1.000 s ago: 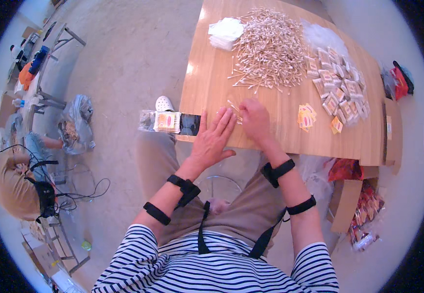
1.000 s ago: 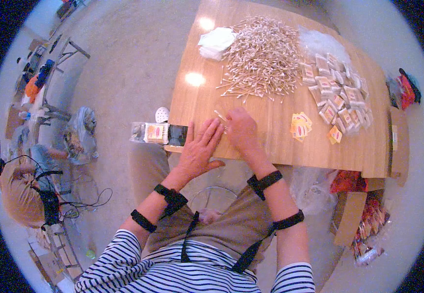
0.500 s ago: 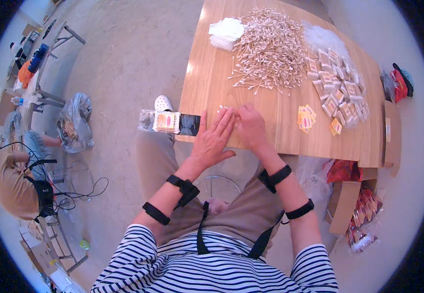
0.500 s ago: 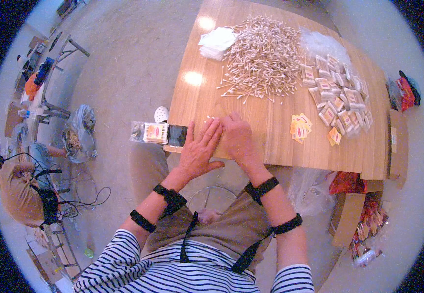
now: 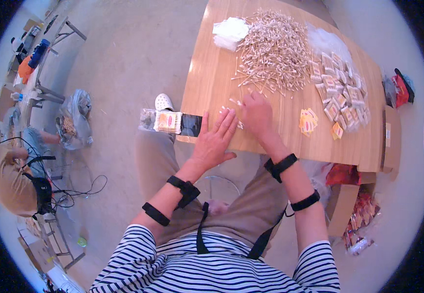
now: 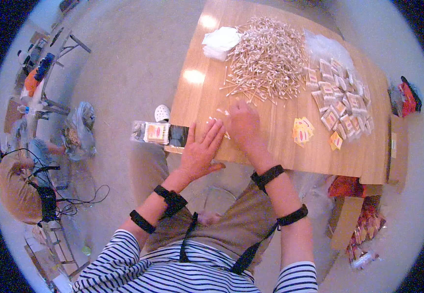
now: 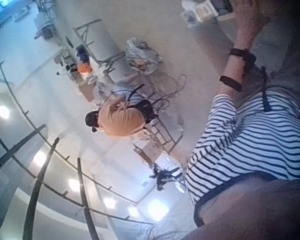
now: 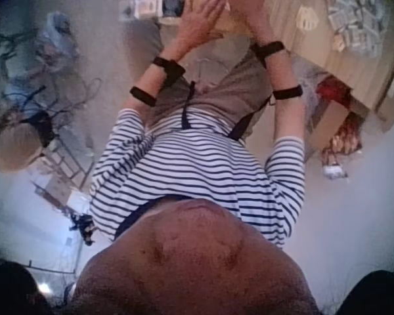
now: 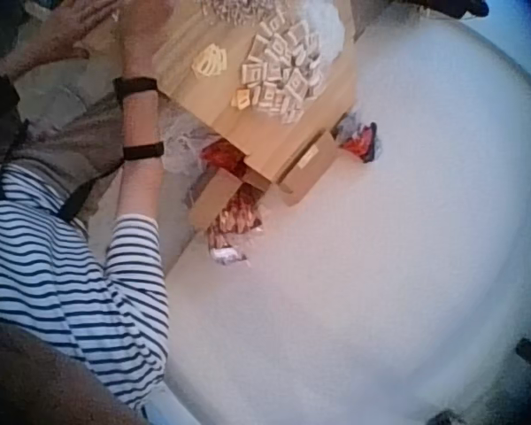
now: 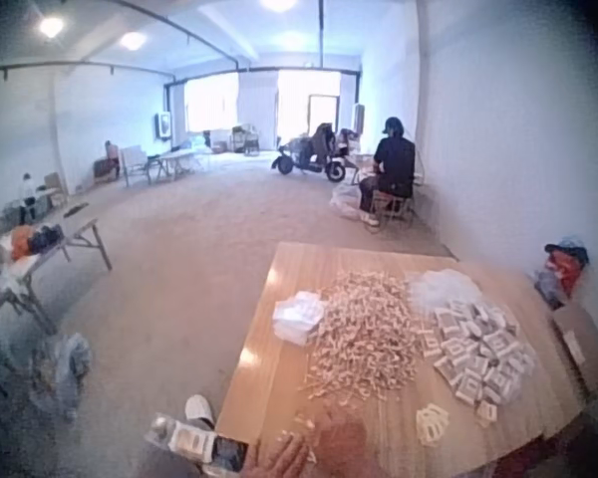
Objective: The person is counting and packing small wooden cotton swabs or sticks into individual paper or plastic packets.
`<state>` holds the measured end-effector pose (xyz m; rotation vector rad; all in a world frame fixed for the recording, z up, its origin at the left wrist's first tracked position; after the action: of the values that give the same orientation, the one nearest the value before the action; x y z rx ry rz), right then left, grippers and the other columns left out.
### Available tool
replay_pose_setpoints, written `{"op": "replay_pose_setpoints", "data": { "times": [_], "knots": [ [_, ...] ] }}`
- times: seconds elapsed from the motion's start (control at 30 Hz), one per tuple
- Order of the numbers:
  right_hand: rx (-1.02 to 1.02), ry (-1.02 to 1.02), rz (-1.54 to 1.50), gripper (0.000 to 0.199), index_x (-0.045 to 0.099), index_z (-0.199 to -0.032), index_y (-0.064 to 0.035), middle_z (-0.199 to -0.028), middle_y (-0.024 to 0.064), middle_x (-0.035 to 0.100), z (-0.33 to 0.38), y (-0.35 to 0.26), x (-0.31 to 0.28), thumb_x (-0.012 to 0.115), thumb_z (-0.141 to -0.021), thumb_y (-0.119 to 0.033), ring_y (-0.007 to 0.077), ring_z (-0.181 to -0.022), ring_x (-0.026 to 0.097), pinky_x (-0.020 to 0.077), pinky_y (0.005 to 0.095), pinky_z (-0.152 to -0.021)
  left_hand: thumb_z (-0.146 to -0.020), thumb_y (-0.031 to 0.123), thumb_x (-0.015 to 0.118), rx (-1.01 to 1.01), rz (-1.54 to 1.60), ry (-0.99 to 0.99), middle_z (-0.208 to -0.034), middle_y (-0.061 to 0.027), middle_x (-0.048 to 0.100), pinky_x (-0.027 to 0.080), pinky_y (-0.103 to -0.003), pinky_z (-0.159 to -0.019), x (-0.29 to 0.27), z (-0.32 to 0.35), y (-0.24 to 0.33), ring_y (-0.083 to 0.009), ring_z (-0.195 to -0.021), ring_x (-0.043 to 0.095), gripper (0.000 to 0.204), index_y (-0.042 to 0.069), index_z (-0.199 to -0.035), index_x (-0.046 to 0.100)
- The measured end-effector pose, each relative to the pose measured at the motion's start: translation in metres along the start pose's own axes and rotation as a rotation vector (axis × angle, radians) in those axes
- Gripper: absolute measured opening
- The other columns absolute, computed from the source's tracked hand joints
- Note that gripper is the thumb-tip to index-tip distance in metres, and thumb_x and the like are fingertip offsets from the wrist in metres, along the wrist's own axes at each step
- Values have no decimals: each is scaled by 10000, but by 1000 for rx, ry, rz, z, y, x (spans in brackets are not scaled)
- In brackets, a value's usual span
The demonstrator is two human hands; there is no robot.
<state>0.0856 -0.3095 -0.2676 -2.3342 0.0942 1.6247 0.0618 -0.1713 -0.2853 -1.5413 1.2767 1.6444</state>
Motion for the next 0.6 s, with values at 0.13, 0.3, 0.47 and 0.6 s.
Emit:
{"op": "replay_pose_setpoints", "data": {
  "times": [0.13, 0.3, 0.47, 0.6],
  "knots": [
    [177, -93, -209, 111, 662, -899, -58, -946, 157, 628, 10, 20, 3, 648, -841, -151, 365, -854, 646, 520, 484, -729, -568, 514, 852, 4, 0, 22, -1613, -99, 258, 105, -601, -1203, -2, 0, 0, -284, -1505, 208, 1199, 51, -1525, 297],
    [269, 49, -42, 85, 657, -880, -60, -919, 154, 621, 15, 51, -12, 647, -846, -137, 361, -836, 638, 506, 474, -712, -558, 495, 863, 9, 19, 27, -1614, -98, 256, 111, -594, -1204, -4, -2, 3, -283, -1503, 214, 1201, 52, -1523, 302],
    [138, -18, -163, 72, 653, -866, -51, -917, 167, 609, 29, 15, -14, 624, -830, -104, 386, -794, 648, 534, 482, -671, -557, 479, 867, 1, 23, 26, -1615, -97, 253, 111, -589, -1206, -4, 0, 1, -276, -1503, 212, 1195, 55, -1522, 304],
    [210, 17, -110, 68, 646, -850, -44, -918, 163, 607, 36, 27, -13, 623, -828, -105, 385, -781, 646, 533, 481, -667, -564, 477, 864, 4, 32, 24, -1617, -94, 249, 111, -587, -1207, -6, -1, 2, -268, -1504, 210, 1193, 56, -1526, 299]
  ]
}}
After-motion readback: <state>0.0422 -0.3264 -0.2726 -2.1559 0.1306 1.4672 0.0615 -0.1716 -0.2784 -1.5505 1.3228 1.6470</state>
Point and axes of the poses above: each hand's wrist, its own z-axis away from the middle knuckle, its own x-axis out of the palm, y = z × x, the point moved 9 cm from there along -z, towards the middle knuckle
